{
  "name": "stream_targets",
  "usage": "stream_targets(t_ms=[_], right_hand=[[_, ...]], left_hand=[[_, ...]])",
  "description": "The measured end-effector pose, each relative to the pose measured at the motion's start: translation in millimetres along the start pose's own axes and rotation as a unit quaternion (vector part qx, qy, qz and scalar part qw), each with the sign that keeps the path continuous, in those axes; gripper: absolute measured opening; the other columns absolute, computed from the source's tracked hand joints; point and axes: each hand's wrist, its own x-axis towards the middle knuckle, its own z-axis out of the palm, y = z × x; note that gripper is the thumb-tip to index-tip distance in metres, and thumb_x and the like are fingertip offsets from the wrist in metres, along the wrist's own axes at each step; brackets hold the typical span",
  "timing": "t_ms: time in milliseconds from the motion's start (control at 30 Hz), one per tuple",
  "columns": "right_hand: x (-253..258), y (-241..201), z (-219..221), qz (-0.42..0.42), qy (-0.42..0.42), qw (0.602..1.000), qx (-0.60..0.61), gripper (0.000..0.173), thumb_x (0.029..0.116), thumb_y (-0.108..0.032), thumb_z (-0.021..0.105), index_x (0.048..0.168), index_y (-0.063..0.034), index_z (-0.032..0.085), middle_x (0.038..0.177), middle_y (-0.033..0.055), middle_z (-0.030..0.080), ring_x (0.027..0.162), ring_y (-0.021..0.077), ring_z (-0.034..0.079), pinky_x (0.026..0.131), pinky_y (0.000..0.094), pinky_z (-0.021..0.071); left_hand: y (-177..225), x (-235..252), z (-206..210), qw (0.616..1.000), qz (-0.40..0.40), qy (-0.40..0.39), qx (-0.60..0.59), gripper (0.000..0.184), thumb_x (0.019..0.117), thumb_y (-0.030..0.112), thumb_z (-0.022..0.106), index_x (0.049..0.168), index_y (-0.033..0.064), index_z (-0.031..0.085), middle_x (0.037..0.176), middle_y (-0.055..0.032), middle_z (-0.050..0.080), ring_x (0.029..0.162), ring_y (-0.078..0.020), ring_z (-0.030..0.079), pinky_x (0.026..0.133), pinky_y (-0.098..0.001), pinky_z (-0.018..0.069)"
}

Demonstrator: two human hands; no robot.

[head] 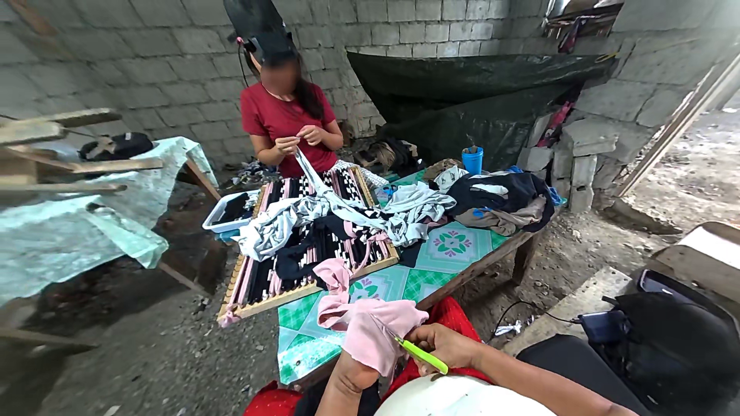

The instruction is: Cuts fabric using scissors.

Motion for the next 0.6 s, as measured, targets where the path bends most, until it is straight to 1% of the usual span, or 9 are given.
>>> stream_targets(t_ms=[67, 133, 233, 300, 333, 367, 433, 533, 600], right_hand=[[-0.2, 3.2, 0.3, -0.001, 0.005, 1.000, 0.009, 0.044, 0.0790, -0.021, 0.081, 0.117, -0.0043, 0.064, 0.083, -0.0061, 0.070, 0.068, 0.0011, 0.064, 0.065, 0.0211, 0.0552], [-0.7, 4.4, 1.1, 0.006, 0.013, 1.000, 0.012, 0.044, 0.0784, -0.018, 0.082, 0.116, -0.0036, 0.065, 0.080, -0.0060, 0.070, 0.066, 0.0020, 0.065, 0.065, 0.0219, 0.0560], [-3.6, 5.0, 0.0, 0.023, 0.015, 1.000, -0.010, 0.043, 0.0809, -0.011, 0.080, 0.119, -0.0016, 0.064, 0.085, -0.0024, 0.071, 0.071, 0.0035, 0.066, 0.070, 0.0239, 0.0575], [-5.0, 13.3, -4.3, 0.031, 0.014, 0.999, -0.031, 0.046, 0.0813, -0.010, 0.082, 0.123, -0.0016, 0.065, 0.092, 0.0008, 0.073, 0.076, 0.0043, 0.067, 0.074, 0.0250, 0.0577], [-5.9, 17.8, -6.8, 0.034, 0.015, 0.998, -0.042, 0.048, 0.0815, -0.010, 0.082, 0.126, -0.0014, 0.065, 0.096, 0.0024, 0.073, 0.078, 0.0048, 0.067, 0.076, 0.0255, 0.0579], [-7.2, 21.4, -8.9, 0.038, 0.017, 0.998, -0.052, 0.050, 0.0815, -0.010, 0.082, 0.127, -0.0018, 0.065, 0.098, 0.0031, 0.073, 0.078, 0.0049, 0.067, 0.076, 0.0256, 0.0578], [-11.1, 22.6, -10.3, 0.050, 0.022, 0.996, -0.073, 0.049, 0.0826, -0.011, 0.082, 0.128, -0.0019, 0.065, 0.099, 0.0040, 0.073, 0.078, 0.0049, 0.066, 0.076, 0.0259, 0.0568], [-11.5, 25.7, -12.8, 0.044, 0.016, 0.995, -0.083, 0.049, 0.0829, -0.014, 0.082, 0.127, -0.0038, 0.065, 0.093, 0.0015, 0.072, 0.073, 0.0028, 0.064, 0.072, 0.0243, 0.0555], [-9.7, 26.9, -13.9, 0.039, 0.007, 0.996, -0.082, 0.050, 0.0821, -0.015, 0.082, 0.127, -0.0030, 0.065, 0.089, 0.0007, 0.071, 0.071, 0.0023, 0.062, 0.070, 0.0237, 0.0544]], left_hand=[[0.9, -0.2, -1.0, 1.000, -0.006, -0.019, -0.006, 0.048, 0.0871, 0.062, 0.067, 0.107, 0.0189, 0.076, 0.104, -0.0087, 0.077, 0.095, -0.0212, 0.075, 0.082, -0.0393, 0.0627], [1.2, -0.4, -3.4, 0.999, -0.013, -0.038, -0.012, 0.050, 0.0876, 0.063, 0.066, 0.108, 0.0187, 0.076, 0.105, -0.0091, 0.077, 0.096, -0.0220, 0.075, 0.082, -0.0396, 0.0626], [2.3, -0.8, -2.9, 1.000, -0.015, -0.025, -0.006, 0.052, 0.0890, 0.065, 0.062, 0.108, 0.0188, 0.077, 0.104, -0.0095, 0.077, 0.095, -0.0226, 0.075, 0.083, -0.0403, 0.0626], [8.9, -1.6, -2.5, 1.000, -0.011, -0.009, -0.005, 0.054, 0.0946, 0.064, 0.054, 0.107, 0.0167, 0.077, 0.104, -0.0110, 0.077, 0.095, -0.0238, 0.074, 0.084, -0.0413, 0.0623], [13.1, -2.7, -5.7, 1.000, -0.009, 0.018, -0.006, 0.060, 0.0940, 0.070, 0.047, 0.103, 0.0181, 0.076, 0.101, -0.0105, 0.077, 0.092, -0.0238, 0.075, 0.081, -0.0416, 0.0631], [17.9, -3.4, -8.8, 0.999, 0.000, 0.039, -0.013, 0.066, 0.0944, 0.074, 0.041, 0.104, 0.0186, 0.076, 0.101, -0.0109, 0.077, 0.092, -0.0247, 0.075, 0.079, -0.0429, 0.0636], [27.3, -2.0, -8.1, 0.997, 0.026, 0.075, -0.016, 0.070, 0.0971, 0.074, 0.030, 0.104, 0.0197, 0.075, 0.102, -0.0105, 0.077, 0.092, -0.0244, 0.075, 0.079, -0.0442, 0.0637], [35.8, 2.4, -3.4, 0.997, 0.036, 0.062, -0.025, 0.071, 0.0978, 0.074, 0.032, 0.107, 0.0179, 0.075, 0.104, -0.0102, 0.076, 0.098, -0.0240, 0.074, 0.083, -0.0450, 0.0627], [34.5, 4.9, -2.6, 0.999, 0.024, 0.026, -0.029, 0.071, 0.0981, 0.073, 0.033, 0.112, 0.0157, 0.073, 0.108, -0.0115, 0.075, 0.101, -0.0250, 0.073, 0.086, -0.0459, 0.0618]])
